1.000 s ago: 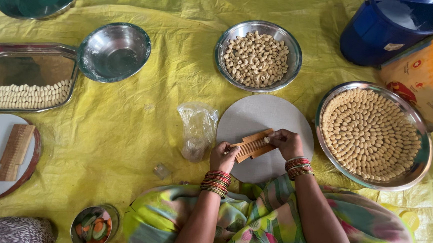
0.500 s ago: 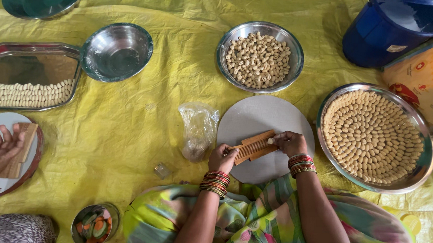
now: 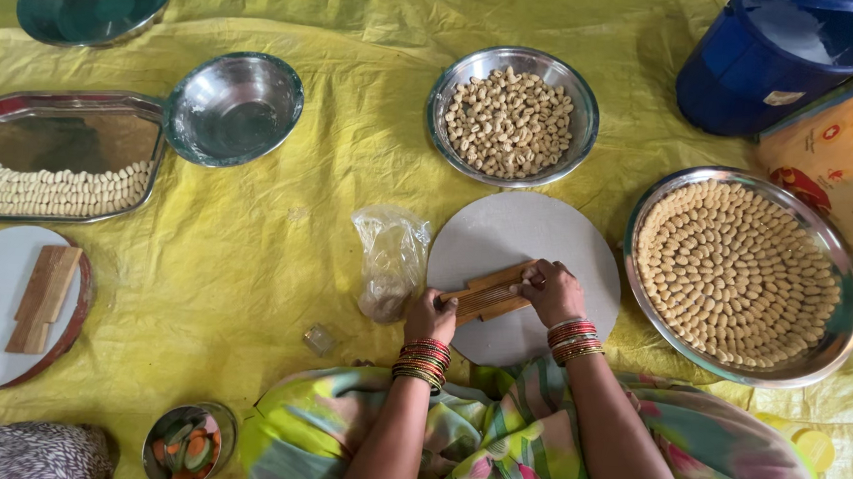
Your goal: The person sits on a yellow tarp and repeatedly takes small dough balls, presses them through a wooden ridged tool to create textured snacks, and places the finished pieces into a metal tray. The process is continuous and repetitive throughout the clip.
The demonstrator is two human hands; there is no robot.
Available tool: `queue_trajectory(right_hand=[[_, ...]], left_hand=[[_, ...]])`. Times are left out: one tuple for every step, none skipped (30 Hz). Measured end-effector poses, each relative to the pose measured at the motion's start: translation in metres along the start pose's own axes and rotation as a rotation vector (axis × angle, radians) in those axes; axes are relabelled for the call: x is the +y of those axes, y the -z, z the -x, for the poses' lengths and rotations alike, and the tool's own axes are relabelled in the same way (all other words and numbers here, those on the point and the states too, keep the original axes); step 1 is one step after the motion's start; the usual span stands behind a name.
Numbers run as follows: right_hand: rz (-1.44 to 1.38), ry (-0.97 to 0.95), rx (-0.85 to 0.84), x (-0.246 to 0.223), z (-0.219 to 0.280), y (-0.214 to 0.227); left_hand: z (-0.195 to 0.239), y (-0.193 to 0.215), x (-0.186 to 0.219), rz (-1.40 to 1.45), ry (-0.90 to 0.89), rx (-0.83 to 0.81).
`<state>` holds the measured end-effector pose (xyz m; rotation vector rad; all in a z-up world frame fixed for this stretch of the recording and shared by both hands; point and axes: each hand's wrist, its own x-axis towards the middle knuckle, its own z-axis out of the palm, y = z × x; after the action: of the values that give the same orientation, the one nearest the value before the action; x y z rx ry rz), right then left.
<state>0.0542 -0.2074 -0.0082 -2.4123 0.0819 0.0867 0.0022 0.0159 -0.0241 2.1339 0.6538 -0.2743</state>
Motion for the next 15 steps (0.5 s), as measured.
queue_trajectory(right_hand=[[0.015,-0.011,-0.02,0.001,-0.001,0.001],[-0.005,-0.059,-0.038,0.004,-0.002,0.002],[-0.024,-0.107,-0.057,0.01,-0.004,0.002],[-0.043,-0.155,-0.077,0.017,-0.005,0.003],[-0.096,-0.133,-0.08,0.024,-0.008,0.005],[-0.149,-0.111,-0.084,0.031,-0.011,0.006],[-0.201,-0.091,-0.088,0.035,-0.012,0.008],[-0.432,-0.111,-0.164,0.037,-0.014,0.01],[-0.647,-0.128,-0.238,0.035,-0.015,0.012],[-0.872,-0.156,-0.251,0.031,-0.015,0.016],[-1.116,-0.191,-0.254,0.025,-0.015,0.02],[-1.334,-0.216,-0.243,0.016,-0.016,0.024],[-1.497,-0.185,-0.23,0.01,-0.015,0.031],[-1.641,-0.148,-0.216,0.004,-0.014,0.039],[-1.789,-0.095,-0.209,0.0,-0.014,0.044]], left_hand=[[-0.001,0.0,0.0,-0.012,0.013,-0.007],[-0.001,0.001,0.0,-0.024,0.026,-0.014],[-0.002,0.001,-0.001,-0.036,0.039,-0.021],[-0.002,0.002,-0.002,-0.057,0.04,-0.017],[-0.002,0.002,-0.002,-0.077,0.039,-0.013],[-0.001,0.003,-0.003,-0.097,0.039,-0.01],[0.0,0.003,-0.002,-0.104,0.007,0.013],[0.001,0.005,-0.001,-0.111,-0.025,0.036],[0.001,0.007,0.001,-0.118,-0.058,0.062],[0.003,0.009,0.004,-0.168,-0.058,0.103],[0.007,0.011,0.006,-0.217,-0.058,0.145],[0.011,0.012,0.009,-0.267,-0.059,0.186],[0.014,0.014,0.011,-0.242,-0.087,0.215],[0.016,0.014,0.013,-0.218,-0.114,0.244],[0.018,0.014,0.015,-0.192,-0.141,0.273]])
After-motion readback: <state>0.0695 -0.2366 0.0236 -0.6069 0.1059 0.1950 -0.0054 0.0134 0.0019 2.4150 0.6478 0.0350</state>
